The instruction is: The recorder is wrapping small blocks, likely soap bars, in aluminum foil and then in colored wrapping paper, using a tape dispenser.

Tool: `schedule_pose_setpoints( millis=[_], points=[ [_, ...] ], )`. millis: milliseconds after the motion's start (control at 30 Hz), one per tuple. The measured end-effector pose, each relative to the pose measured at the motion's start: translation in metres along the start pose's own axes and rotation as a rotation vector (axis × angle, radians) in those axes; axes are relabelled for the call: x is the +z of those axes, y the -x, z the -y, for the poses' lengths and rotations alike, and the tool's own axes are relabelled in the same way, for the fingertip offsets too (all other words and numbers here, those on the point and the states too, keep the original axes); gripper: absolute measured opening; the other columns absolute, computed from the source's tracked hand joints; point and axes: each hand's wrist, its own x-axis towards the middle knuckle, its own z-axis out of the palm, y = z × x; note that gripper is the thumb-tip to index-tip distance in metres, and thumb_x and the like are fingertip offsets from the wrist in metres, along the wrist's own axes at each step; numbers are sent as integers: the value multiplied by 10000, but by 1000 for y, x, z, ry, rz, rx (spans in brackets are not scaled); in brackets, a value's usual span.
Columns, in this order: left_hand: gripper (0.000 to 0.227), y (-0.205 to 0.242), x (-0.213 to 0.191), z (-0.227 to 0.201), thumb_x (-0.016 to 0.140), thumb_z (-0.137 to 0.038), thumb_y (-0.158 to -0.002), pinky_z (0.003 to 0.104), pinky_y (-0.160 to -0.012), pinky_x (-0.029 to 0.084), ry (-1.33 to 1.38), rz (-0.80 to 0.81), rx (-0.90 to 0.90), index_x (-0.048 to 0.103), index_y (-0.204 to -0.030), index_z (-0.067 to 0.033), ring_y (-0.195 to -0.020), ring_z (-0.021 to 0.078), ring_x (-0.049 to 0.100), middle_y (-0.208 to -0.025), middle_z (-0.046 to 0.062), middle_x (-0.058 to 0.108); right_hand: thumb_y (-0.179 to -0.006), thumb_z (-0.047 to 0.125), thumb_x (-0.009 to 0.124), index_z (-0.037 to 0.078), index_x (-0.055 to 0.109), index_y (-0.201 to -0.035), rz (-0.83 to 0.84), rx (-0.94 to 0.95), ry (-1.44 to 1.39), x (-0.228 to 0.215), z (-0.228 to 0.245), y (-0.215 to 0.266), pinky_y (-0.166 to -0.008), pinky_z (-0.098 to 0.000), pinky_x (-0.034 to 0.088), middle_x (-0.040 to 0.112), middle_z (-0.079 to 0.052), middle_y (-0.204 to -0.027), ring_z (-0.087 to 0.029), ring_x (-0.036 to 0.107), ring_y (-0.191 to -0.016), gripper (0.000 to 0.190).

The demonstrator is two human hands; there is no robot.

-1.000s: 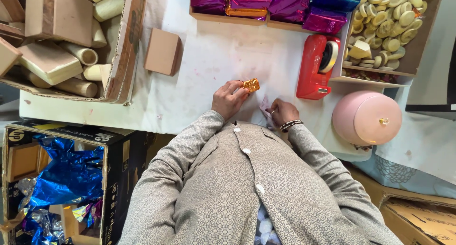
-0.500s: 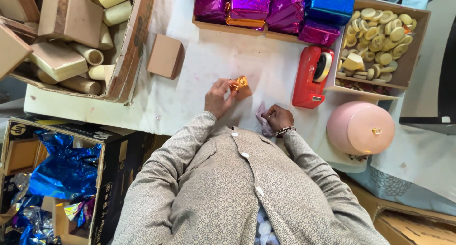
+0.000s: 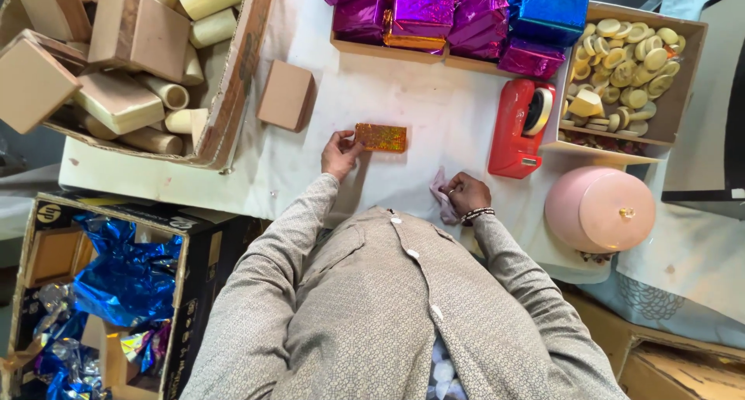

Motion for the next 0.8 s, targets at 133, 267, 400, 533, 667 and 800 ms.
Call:
schedule_pose_setpoints(
  millis=[133, 267, 400, 533, 667, 800],
  points=[
    [666, 2, -2, -4, 838, -287, -810, 314, -829, 593, -318, -5, 203, 554, -1380, -92, -887, 178, 725, -1042, 56, 742, -778, 409, 877, 117, 717, -884, -49, -29, 80, 2, 0, -4, -644, -369, 526, 698, -58, -728, -210, 660, -668, 350],
    [829, 13, -5, -17, 891, -383, -765, 389, -1000, 535, -520, -2, 314, 472, -1440, -144, -1175, 242, 639, -1332, 97, 623, -779, 420, 868, 116, 721, -883, -54, -43, 114, 6, -5, -9, -660, -384, 527, 710, -62, -756, -221, 666, -696, 353],
    [935, -3, -4, -5, 890, -369, -734, 462, -1026, 494, -845, 7, 396, 394, -1501, -168, -1340, 307, 470, -1545, 144, 404, -788, 398, 849, 111, 710, -907, -38, 6, 92, 8, -5, -8, -675, -387, 535, 708, -71, -750, -238, 671, -692, 340],
    [967, -9, 4, -14, 908, -360, -669, 477, -1070, 478, -894, 1, 651, 427, -1484, -156, -1357, 344, 437, -1492, 150, 445, -811, 395, 842, 108, 702, -909, -49, 23, 102, 10, -7, -8, -679, -386, 525, 688, -73, -747, -239, 654, -695, 334],
    [883, -17, 12, -23, 885, -289, -717, 460, -1041, 504, -1018, 140, 676, 436, -1463, -141, -1384, 309, 444, -1463, 125, 481, -824, 388, 833, 115, 698, -914, -73, 33, 110, 13, -8, -8, -680, -386, 517, 680, -73, -739, -228, 643, -695, 317],
    [865, -32, 13, -7, 856, -186, -706, 453, -1034, 510, -1043, 158, 743, 451, -1469, -139, -1335, 283, 494, -1432, 96, 521, -832, 365, 832, 109, 695, -911, -72, 83, 103, 16, -6, -3, -670, -385, 513, 667, -74, -730, -227, 625, -684, 301]
  ],
)
